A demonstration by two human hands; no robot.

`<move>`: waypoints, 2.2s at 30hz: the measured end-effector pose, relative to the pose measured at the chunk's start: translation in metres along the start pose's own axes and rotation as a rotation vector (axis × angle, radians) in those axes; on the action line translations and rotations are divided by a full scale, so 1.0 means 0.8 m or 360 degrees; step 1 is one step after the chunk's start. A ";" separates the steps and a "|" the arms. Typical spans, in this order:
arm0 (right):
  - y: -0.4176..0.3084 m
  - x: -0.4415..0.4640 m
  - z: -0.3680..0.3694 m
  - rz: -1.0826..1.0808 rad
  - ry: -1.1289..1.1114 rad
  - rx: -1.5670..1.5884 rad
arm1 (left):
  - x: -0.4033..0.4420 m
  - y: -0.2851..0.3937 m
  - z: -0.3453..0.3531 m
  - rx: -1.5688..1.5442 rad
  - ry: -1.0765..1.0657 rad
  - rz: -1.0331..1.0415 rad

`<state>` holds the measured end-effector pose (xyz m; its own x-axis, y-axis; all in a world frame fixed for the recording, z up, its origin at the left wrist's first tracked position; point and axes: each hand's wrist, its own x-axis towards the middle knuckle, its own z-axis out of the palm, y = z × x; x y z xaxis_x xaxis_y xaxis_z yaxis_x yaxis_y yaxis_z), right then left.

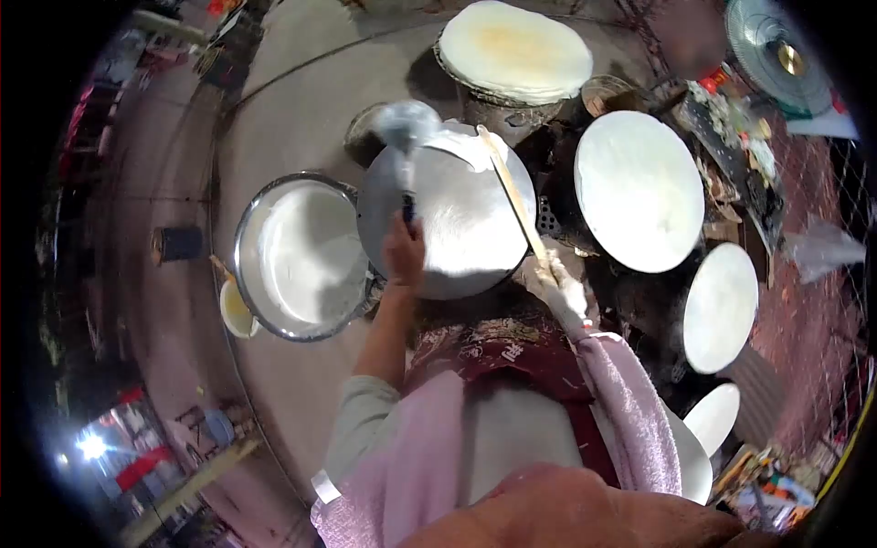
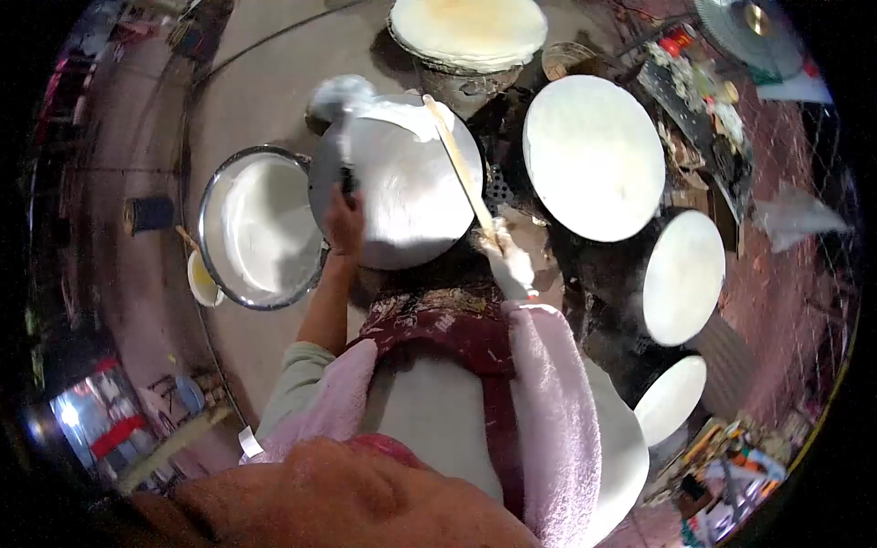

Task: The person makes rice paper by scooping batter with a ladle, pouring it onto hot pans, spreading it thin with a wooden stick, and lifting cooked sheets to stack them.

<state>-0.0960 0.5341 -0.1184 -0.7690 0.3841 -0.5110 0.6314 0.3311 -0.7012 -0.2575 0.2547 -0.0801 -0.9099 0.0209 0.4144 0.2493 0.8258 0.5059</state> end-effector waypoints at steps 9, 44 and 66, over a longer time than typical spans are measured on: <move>-0.069 -0.045 0.115 -0.0269 0.0489 0.0687 | 0.005 -0.069 -0.170 -0.0845 -0.0151 -0.0288; -0.151 0.110 -0.005 -0.0346 -0.0665 0.0155 | -0.158 -0.061 -0.253 -0.0536 -0.0428 -0.1245; -0.183 0.227 -0.026 -0.0701 -0.1096 -0.0282 | -0.205 -0.089 -0.242 0.0018 -0.0334 -0.1238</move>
<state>-0.3260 0.5736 -0.0984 -0.8019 -0.4058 -0.4386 0.2212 0.4803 -0.8488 -0.0621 0.0836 -0.0377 -0.8652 -0.4577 -0.2050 -0.4836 0.6529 0.5830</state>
